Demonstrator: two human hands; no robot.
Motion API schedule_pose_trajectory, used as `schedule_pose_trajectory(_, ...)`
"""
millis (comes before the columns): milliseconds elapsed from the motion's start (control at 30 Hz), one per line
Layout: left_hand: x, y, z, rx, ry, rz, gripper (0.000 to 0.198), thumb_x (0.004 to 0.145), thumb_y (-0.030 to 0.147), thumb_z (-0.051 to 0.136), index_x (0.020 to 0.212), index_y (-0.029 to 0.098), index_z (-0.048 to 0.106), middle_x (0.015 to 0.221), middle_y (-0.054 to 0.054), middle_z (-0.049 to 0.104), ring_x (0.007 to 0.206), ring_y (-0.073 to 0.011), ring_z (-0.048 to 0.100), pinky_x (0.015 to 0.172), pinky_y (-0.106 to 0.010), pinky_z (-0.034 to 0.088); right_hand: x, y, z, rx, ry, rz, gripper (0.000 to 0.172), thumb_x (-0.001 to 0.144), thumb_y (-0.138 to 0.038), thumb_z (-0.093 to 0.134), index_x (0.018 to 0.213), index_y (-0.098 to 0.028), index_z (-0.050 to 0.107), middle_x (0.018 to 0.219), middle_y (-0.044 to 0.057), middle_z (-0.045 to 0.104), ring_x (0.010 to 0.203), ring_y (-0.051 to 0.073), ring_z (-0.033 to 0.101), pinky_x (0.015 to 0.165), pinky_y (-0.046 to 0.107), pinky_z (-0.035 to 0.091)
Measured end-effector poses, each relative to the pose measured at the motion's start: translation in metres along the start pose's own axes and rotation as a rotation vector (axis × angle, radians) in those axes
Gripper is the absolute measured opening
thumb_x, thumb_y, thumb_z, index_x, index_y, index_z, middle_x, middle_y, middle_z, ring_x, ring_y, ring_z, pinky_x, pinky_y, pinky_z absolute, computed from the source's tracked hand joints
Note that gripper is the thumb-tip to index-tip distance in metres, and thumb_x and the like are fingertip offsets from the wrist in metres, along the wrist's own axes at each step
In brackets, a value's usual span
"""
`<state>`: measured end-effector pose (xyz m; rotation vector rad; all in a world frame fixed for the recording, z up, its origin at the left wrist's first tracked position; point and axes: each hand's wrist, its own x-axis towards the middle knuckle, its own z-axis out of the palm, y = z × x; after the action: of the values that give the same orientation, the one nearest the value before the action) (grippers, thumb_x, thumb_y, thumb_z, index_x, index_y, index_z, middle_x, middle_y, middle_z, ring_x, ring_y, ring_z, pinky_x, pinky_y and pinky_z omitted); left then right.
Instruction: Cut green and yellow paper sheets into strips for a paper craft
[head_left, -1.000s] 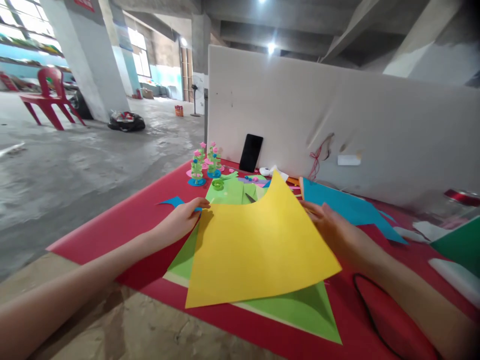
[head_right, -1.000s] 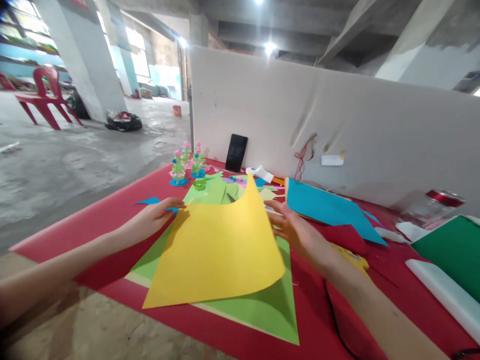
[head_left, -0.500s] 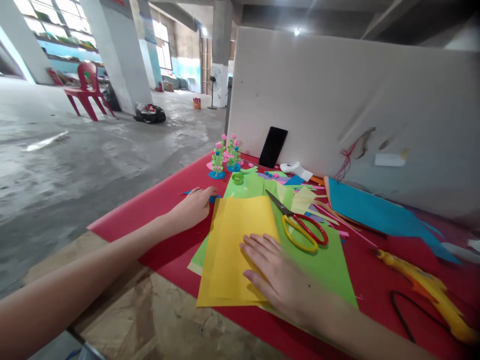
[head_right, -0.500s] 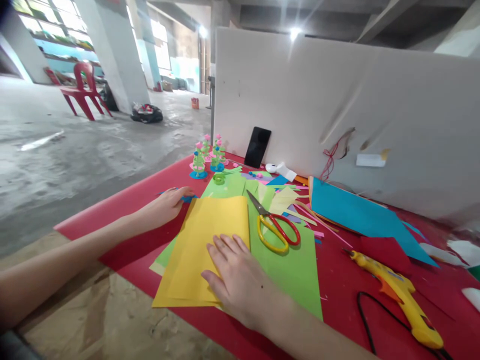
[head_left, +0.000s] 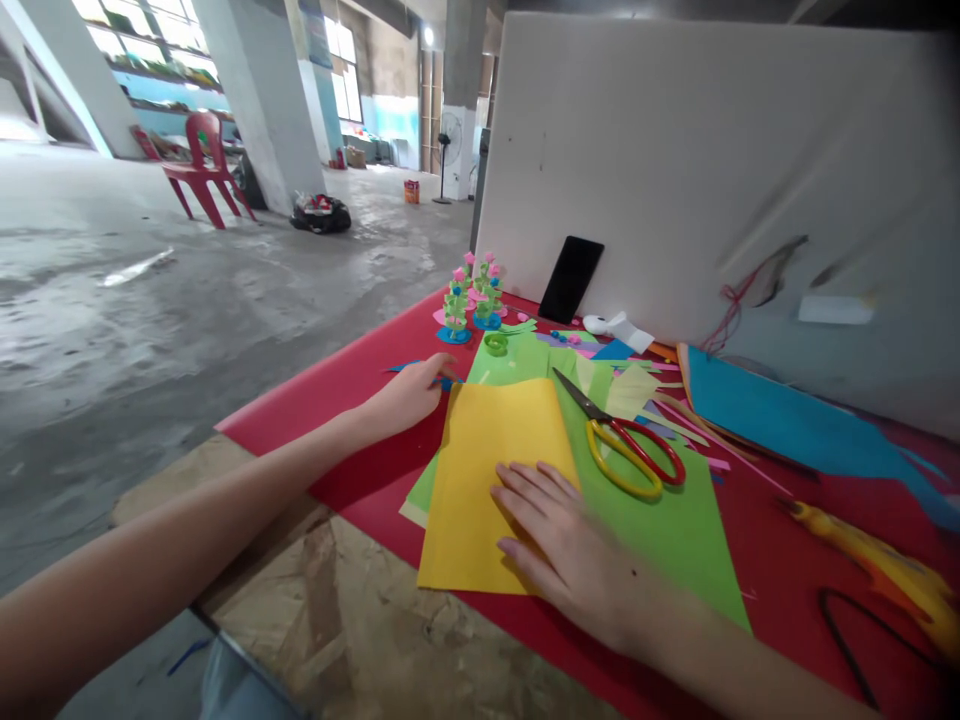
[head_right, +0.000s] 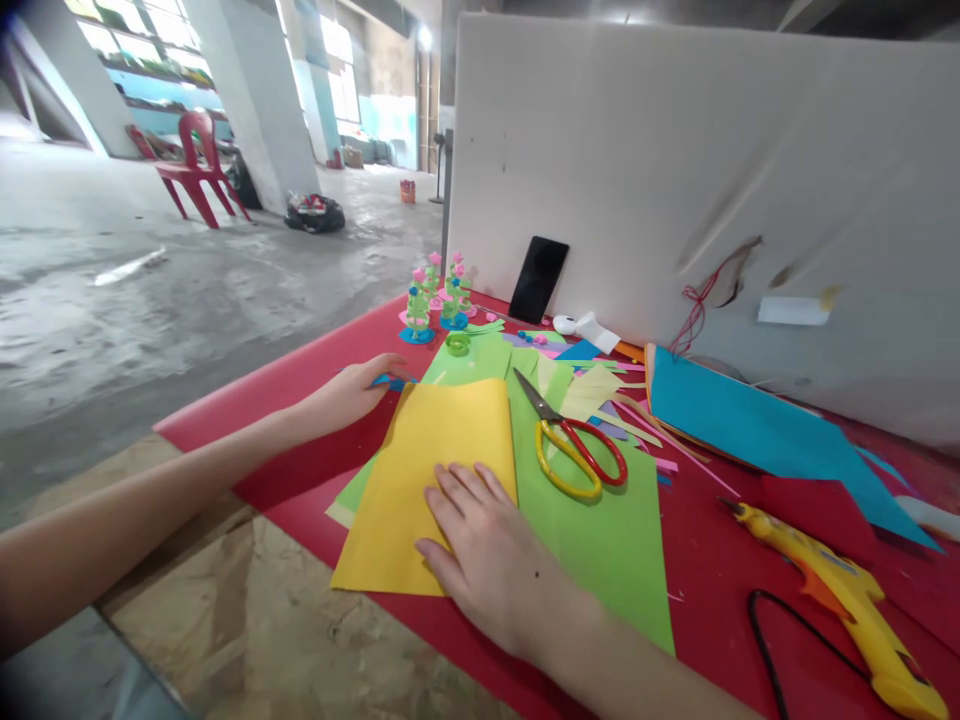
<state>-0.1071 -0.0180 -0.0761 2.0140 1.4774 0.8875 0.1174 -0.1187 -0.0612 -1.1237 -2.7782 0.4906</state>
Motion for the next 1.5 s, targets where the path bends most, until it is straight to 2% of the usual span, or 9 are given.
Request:
schedule_pose_trajectory(233,-0.002,0.014,0.001,-0.540,0.030,-0.217,0.035,0.073,0.022,0.049,0.108,0.016,0.048,0.118,-0.012,0.051,0.096,-0.0204,0.057,0.078,-0.032,0.048,0.002,0.001,0.003,-0.052,0.006,-0.013,0.045,0.087,-0.035,0.029,0.124,-0.014,0.043,0.135,0.009,0.037,0.126,0.021,0.029,0.105,0.045,0.021)
schedule_pose_trajectory(300,-0.003,0.015,0.001,-0.630,-0.076,-0.295,0.036,0.072,0.031,0.054,0.104,0.013,0.052,0.111,-0.013,0.057,0.089,-0.0216,0.060,0.072,-0.032,0.050,0.002,0.000,0.005,-0.048,0.019,-0.014,0.044,0.087,-0.034,0.030,0.123,-0.013,0.044,0.135,0.009,0.037,0.125,0.021,0.029,0.105,0.045,0.022)
schedule_pose_trajectory(400,-0.004,0.013,0.004,-0.487,-0.240,-0.310,0.039,0.066,0.041,0.060,0.090,0.011,0.063,0.090,-0.011,0.066,0.080,-0.0247,0.062,0.066,-0.034,0.050,0.001,-0.002,0.006,-0.020,0.043,-0.025,0.043,0.086,-0.033,0.032,0.122,-0.013,0.045,0.133,0.010,0.039,0.124,0.022,0.031,0.104,0.046,0.023)
schedule_pose_trajectory(533,-0.007,0.017,0.009,-0.432,-0.241,-0.264,0.033,0.060,0.038,0.066,0.081,0.012,0.067,0.085,-0.008,0.069,0.079,-0.0263,0.063,0.068,-0.034,0.051,0.001,0.008,-0.005,0.093,0.225,0.056,0.042,0.084,-0.031,0.037,0.122,-0.015,0.043,0.129,0.010,0.045,0.122,0.022,0.035,0.103,0.045,0.027)
schedule_pose_trajectory(667,-0.009,0.040,0.009,-0.581,-0.198,-0.215,0.032,0.065,0.036,0.064,0.089,0.014,0.065,0.091,-0.006,0.068,0.081,-0.0228,0.063,0.073,-0.033,0.051,0.001,0.033,-0.036,0.450,0.543,0.424,0.056,0.073,-0.039,0.054,0.123,-0.021,0.037,0.133,0.010,0.038,0.119,0.025,0.037,0.099,0.045,0.032)
schedule_pose_trajectory(800,-0.004,0.068,0.011,-0.638,-0.144,-0.195,0.028,0.064,0.034,0.066,0.083,0.014,0.066,0.086,-0.006,0.069,0.076,-0.0206,0.064,0.071,-0.032,0.051,-0.010,0.050,-0.064,0.988,0.420,0.517,0.051,0.075,-0.046,0.050,0.118,-0.020,0.044,0.125,0.011,0.049,0.109,0.024,0.050,0.090,0.038,0.043)
schedule_pose_trajectory(933,0.001,0.101,0.013,-0.758,-0.191,-0.110,0.028,0.066,0.033,0.065,0.087,0.014,0.064,0.090,-0.006,0.068,0.078,-0.0184,0.064,0.071,-0.028,0.050,-0.033,0.046,-0.083,1.278,0.357,0.549,0.043,0.072,-0.037,0.057,0.111,-0.019,0.052,0.113,0.009,0.060,0.097,0.023,0.059,0.083,0.035,0.049)
schedule_pose_trajectory(1200,0.007,0.172,0.015,-0.953,-0.292,0.175,0.029,0.074,0.029,0.059,0.100,0.018,0.054,0.103,-0.006,0.063,0.087,-0.0194,0.062,0.067,-0.025,0.050,-0.070,0.028,-0.108,1.237,0.705,0.650,0.060,0.060,-0.029,0.069,0.116,-0.018,0.050,0.112,0.011,0.060,0.095,0.031,0.059,0.077,0.041,0.053)
schedule_pose_trajectory(1500,0.006,0.182,0.020,-0.858,-0.339,0.374,0.021,0.078,0.028,0.053,0.097,0.018,0.053,0.096,-0.006,0.062,0.086,-0.0184,0.059,0.067,-0.025,0.049,-0.096,0.034,-0.109,1.306,0.775,0.804,0.065,0.053,-0.027,0.075,0.112,-0.031,0.050,0.107,0.005,0.062,0.094,0.031,0.059,0.071,0.039,0.057)
